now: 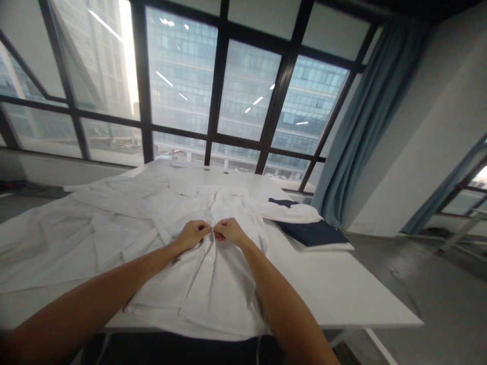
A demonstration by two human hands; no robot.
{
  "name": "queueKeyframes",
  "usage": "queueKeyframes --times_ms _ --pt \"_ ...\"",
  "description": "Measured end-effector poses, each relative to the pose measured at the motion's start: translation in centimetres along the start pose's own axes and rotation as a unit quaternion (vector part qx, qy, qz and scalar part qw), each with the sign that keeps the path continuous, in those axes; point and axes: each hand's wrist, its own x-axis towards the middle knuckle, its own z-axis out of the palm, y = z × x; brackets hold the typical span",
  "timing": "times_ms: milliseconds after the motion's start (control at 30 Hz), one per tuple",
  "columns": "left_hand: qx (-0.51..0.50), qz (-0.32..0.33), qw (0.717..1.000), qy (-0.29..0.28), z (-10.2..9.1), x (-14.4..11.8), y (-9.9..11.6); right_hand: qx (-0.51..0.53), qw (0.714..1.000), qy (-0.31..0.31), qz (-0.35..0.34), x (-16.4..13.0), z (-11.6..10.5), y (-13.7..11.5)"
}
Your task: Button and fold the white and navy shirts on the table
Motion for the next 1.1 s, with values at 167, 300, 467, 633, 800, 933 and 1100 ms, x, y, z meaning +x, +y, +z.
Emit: queueKeyframes --times_ms 167,300,467,633,800,933,1100 --pt "-0.117 0.018 0.992 0.034 -0.2 0.3 1.7 -0.086 0.996 -0.015 0.000 0.9 -0.2 1.7" --pt "-0.117 -0.010 0.991 0.065 -3.5 1.2 1.6 -0.140 0.988 -0.063 0.024 -0.2 -1.9 0.6" --pt "-0.022 0.089 0.994 0.051 -9.0 2.4 -0.8 -0.119 0.917 -0.371 0.084 -2.8 -4.1 -3.0" --pt "0.313 -0.020 0.949 0.039 -10.6 4.4 -4.6 -0.323 0.934 -0.137 0.065 0.5 -8.5 -3.3" --pt "0.386 -0.138 0.911 -0.051 -13.1 8.2 -6.0 -0.506 0.846 0.148 0.081 4.7 -15.1 0.3" --pt "0.286 -0.082 0.955 0.015 -15.2 9.6 -4.7 -0.532 0.828 0.147 0.096 5.6 -17.0 3.5" --pt "0.190 0.001 0.979 0.071 -16.1 10.0 -2.6 -0.538 0.826 0.119 0.122 6.3 -17.6 5.0"
